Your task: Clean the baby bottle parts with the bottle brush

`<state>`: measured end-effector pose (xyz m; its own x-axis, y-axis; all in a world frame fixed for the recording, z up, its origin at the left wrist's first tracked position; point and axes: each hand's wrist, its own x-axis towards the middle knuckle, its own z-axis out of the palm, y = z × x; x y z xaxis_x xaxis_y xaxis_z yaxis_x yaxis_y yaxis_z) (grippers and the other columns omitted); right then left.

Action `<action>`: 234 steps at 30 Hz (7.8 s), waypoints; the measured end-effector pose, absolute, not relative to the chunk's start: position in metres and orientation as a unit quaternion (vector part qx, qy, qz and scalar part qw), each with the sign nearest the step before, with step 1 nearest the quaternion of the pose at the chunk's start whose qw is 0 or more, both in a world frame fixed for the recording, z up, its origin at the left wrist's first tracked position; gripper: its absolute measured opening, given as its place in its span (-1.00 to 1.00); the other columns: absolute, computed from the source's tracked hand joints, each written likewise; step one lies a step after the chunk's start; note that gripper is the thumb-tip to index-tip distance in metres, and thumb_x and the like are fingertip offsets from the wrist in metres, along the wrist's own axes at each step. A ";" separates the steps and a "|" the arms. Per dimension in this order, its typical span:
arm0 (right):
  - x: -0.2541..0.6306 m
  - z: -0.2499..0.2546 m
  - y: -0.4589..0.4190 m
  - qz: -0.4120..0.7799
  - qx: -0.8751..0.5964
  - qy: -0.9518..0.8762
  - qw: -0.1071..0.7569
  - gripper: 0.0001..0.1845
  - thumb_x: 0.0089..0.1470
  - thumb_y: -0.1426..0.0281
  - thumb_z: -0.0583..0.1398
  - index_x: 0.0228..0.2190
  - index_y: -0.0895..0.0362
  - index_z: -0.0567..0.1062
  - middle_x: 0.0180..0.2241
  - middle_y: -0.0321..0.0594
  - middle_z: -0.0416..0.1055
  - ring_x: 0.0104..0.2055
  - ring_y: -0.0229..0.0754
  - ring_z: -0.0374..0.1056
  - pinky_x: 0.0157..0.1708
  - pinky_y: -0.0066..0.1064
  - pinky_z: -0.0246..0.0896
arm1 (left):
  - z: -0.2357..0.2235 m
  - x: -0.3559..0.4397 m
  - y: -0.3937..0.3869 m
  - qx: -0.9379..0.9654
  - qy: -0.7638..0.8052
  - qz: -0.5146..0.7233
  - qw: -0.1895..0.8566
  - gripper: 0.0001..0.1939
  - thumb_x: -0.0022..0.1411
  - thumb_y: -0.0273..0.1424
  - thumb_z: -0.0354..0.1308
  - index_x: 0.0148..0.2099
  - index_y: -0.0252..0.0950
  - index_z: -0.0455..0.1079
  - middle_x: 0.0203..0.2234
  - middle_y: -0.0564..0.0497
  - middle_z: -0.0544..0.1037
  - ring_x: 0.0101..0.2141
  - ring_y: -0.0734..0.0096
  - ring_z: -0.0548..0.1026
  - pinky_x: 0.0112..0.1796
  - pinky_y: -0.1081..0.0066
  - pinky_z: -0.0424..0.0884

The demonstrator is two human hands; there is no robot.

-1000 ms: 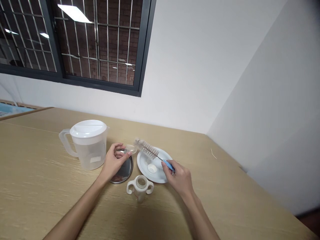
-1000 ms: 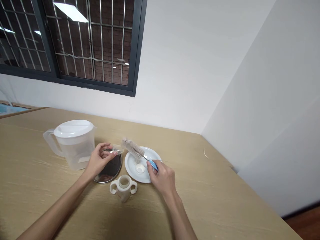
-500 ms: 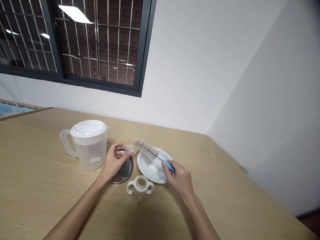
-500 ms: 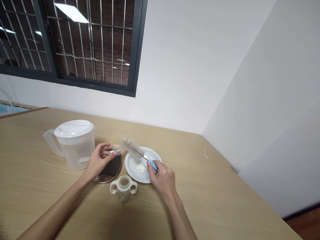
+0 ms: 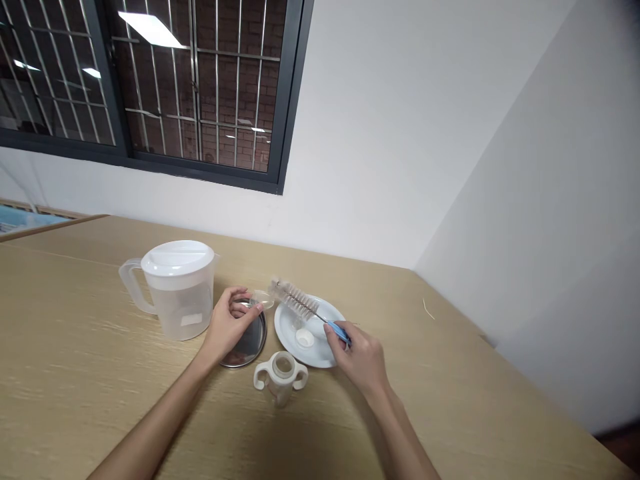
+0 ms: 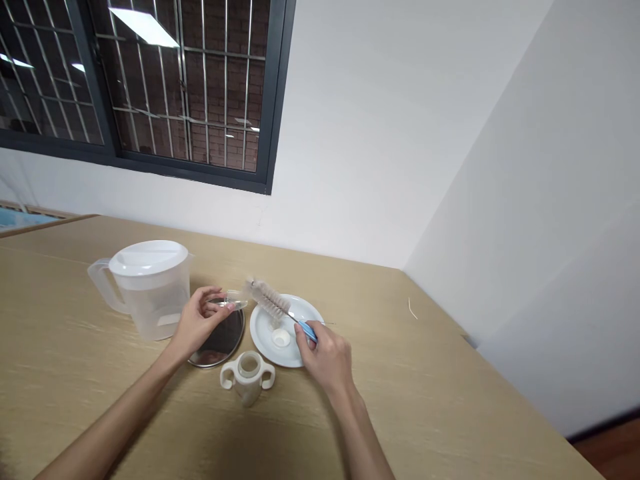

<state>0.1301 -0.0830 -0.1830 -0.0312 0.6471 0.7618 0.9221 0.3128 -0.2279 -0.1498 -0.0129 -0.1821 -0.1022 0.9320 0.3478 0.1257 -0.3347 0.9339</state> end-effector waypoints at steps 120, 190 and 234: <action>0.131 -0.181 -0.086 -0.150 -0.548 -0.713 0.410 -0.67 0.21 0.19 0.13 -0.38 0.14 0.57 -0.64 -0.32 0.38 -0.60 -0.32 0.27 -0.52 -0.51 0.05 | -0.182 -0.147 -0.018 0.639 0.388 0.623 0.230 -0.42 0.00 -0.30 0.37 0.05 -0.22 0.25 -0.05 -0.12 0.50 -0.03 0.20 0.52 0.02 0.16 0.47; 0.131 -0.179 -0.086 -0.159 -0.533 -0.703 0.443 -0.73 0.19 0.24 0.17 -0.38 0.15 0.56 -0.61 -0.33 0.39 -0.59 -0.35 0.28 -0.51 -0.53 0.08 | -0.191 -0.150 -0.014 0.654 0.411 0.603 0.201 -0.22 0.02 -0.32 0.38 0.19 -0.17 0.03 -0.05 -0.08 0.44 -0.06 0.26 0.53 0.01 0.15 0.48; 0.132 -0.179 -0.086 -0.142 -0.534 -0.713 0.432 -0.71 0.20 0.23 0.15 -0.37 0.14 0.56 -0.58 -0.29 0.44 -0.57 -0.33 0.31 -0.49 -0.52 0.11 | -0.194 -0.151 -0.010 0.652 0.418 0.604 0.187 -0.19 0.00 -0.28 0.40 0.20 -0.18 0.05 -0.07 -0.08 0.44 -0.07 0.23 0.53 -0.02 0.14 0.50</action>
<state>0.1317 -0.0858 -0.1786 -0.0569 0.6390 0.7671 0.8841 0.3892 -0.2586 -0.1505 -0.0105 -0.1941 -0.0796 0.7715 0.6312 0.3196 -0.5801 0.7493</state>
